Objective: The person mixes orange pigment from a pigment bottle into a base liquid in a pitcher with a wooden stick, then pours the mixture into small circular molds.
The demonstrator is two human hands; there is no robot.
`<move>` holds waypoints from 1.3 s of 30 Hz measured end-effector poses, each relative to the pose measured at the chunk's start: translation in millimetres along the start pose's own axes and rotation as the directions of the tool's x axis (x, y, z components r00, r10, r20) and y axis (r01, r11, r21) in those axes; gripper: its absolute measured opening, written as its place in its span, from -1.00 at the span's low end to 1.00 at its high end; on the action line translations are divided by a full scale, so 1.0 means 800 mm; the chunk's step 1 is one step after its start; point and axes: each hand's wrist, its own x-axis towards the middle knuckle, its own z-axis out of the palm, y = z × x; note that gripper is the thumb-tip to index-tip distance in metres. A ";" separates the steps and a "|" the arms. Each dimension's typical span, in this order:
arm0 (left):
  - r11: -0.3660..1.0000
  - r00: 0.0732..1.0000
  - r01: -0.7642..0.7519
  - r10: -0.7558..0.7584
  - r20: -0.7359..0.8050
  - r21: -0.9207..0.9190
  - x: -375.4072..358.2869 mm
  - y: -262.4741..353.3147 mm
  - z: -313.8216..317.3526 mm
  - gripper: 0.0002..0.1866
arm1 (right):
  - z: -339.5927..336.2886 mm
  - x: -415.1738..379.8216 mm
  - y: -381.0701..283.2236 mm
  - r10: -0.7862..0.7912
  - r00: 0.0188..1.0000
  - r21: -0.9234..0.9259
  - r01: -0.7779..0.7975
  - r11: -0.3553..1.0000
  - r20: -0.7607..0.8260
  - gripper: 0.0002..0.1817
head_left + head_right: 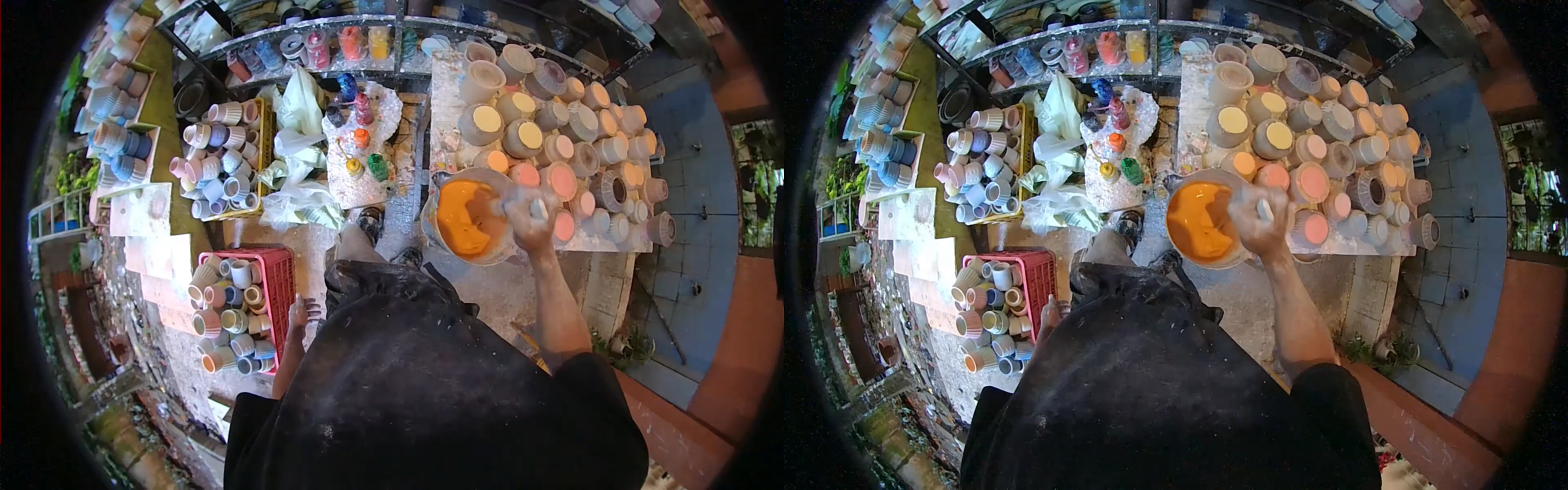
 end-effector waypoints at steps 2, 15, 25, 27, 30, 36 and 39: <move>0.996 1.000 -0.013 0.014 -0.009 0.088 0.002 0.005 0.003 -0.26 | 0.030 0.016 0.015 -0.343 0.939 -0.503 0.287 0.815 -0.021 -0.89; 0.971 0.989 -0.146 0.151 -0.008 0.192 -0.002 -0.017 0.028 -0.33 | 0.010 -0.004 -0.047 0.196 0.976 0.269 -0.215 0.939 0.095 -0.73; 0.996 1.000 -0.008 0.006 -0.028 -0.088 -0.010 -0.016 0.014 -0.33 | 0.074 0.014 -0.032 0.172 0.979 0.562 -0.204 0.802 0.111 -0.77; 0.997 0.999 0.019 -0.021 -0.032 -0.080 -0.015 -0.010 0.019 -0.32 | 0.070 -0.013 -0.018 0.093 0.973 0.600 -0.204 0.774 0.210 -0.76; 0.999 0.999 0.024 -0.025 -0.022 -0.034 -0.011 -0.013 0.021 -0.31 | 0.027 -0.003 -0.042 0.068 0.966 0.475 -0.183 0.861 0.249 -0.69; 0.993 0.981 0.033 -0.011 0.192 -0.112 0.048 -0.053 0.000 -0.33 | 0.006 0.014 0.048 0.055 0.994 0.359 -0.084 0.930 0.090 -0.79; 0.998 0.997 -0.012 0.007 0.075 0.066 0.010 -0.006 0.036 -0.34 | 0.001 0.042 0.054 -0.010 0.987 0.487 -0.070 0.870 0.160 -0.83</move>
